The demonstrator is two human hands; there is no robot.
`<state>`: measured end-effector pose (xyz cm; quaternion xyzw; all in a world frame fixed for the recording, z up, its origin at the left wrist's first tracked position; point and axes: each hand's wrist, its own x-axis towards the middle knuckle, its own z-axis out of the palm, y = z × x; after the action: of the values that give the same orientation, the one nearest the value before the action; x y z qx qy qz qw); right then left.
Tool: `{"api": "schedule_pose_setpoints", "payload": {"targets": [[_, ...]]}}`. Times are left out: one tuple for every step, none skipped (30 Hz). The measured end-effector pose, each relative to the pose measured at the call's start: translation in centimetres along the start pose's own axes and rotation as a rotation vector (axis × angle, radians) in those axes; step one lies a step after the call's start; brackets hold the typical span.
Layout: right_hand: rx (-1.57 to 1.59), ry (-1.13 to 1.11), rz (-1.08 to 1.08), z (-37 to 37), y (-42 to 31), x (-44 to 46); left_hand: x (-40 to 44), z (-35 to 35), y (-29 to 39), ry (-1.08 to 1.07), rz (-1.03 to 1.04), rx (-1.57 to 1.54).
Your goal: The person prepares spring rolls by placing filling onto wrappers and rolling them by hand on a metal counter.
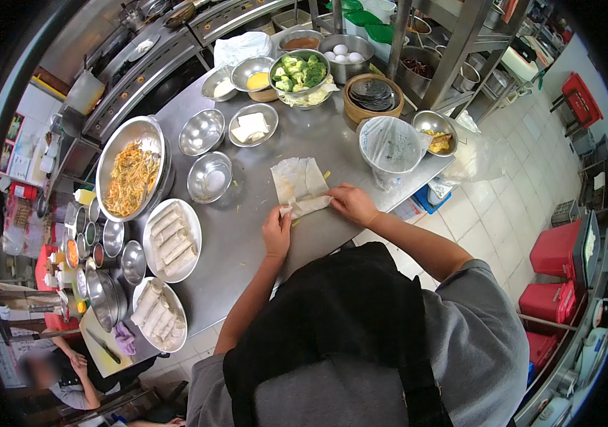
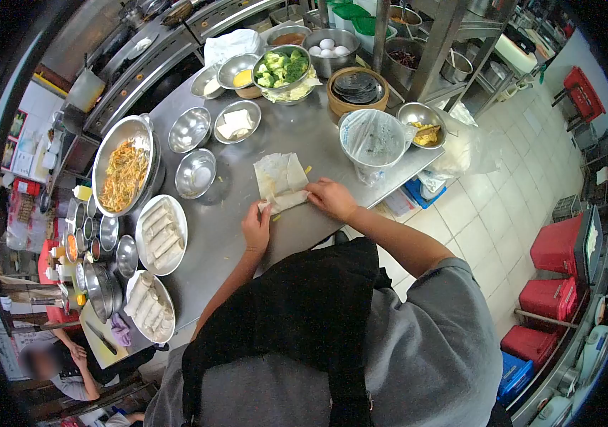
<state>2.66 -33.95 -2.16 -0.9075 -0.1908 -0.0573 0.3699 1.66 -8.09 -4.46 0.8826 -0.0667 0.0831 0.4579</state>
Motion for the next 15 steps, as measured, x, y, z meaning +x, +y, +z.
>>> {"api": "schedule_pose_setpoints", "payload": {"targets": [[-0.006, 0.024, 0.016, 0.1, -0.2, 0.1, 0.0, 0.2, 0.7, 0.007, -0.077, -0.025], [0.012, 0.053, 0.036, 0.3, -0.3, 0.2, 0.1, 0.7, 0.8, 0.070, -0.064, -0.089], [0.029, 0.082, 0.057, 0.6, -0.3, 0.5, 0.2, 1.3, 0.8, 0.134, -0.052, -0.152], [0.046, 0.110, 0.077, 0.9, -0.4, 0.7, 0.3, 1.8, 0.7, 0.197, -0.040, -0.215], [0.038, 0.088, 0.129, 1.0, -0.3, 0.9, 0.3, 2.1, 0.6, 0.198, -0.055, -0.247], [0.029, 0.067, 0.181, 0.9, -0.6, 1.3, 0.4, 2.2, 0.7, 0.198, -0.069, -0.280], [0.020, 0.046, 0.234, 0.7, -0.9, 1.5, 0.5, 2.4, 0.8, 0.198, -0.082, -0.312], [0.017, 0.063, 0.262, 0.6, -1.3, 1.7, 0.5, 2.4, 0.9, 0.189, -0.107, -0.286], [0.014, 0.079, 0.290, 0.6, -1.7, 2.0, 0.5, 2.3, 1.2, 0.181, -0.132, -0.258], [0.012, 0.096, 0.318, 0.6, -2.0, 2.1, 0.6, 2.2, 1.5, 0.172, -0.158, -0.231], [-0.004, 0.099, 0.313, 0.8, -1.8, 2.2, 0.6, 2.4, 1.5, 0.196, -0.139, -0.247], [-0.019, 0.102, 0.307, 0.9, -1.6, 2.4, 0.8, 2.6, 1.4, 0.219, -0.120, -0.262], [-0.033, 0.104, 0.301, 1.1, -1.5, 2.5, 0.9, 2.8, 1.3, 0.244, -0.102, -0.277], [-0.032, 0.107, 0.319, 1.2, -1.4, 2.6, 0.9, 2.8, 1.1, 0.238, -0.106, -0.267], [-0.031, 0.109, 0.338, 1.1, -1.6, 2.7, 1.0, 2.6, 1.2, 0.233, -0.111, -0.256]]}}
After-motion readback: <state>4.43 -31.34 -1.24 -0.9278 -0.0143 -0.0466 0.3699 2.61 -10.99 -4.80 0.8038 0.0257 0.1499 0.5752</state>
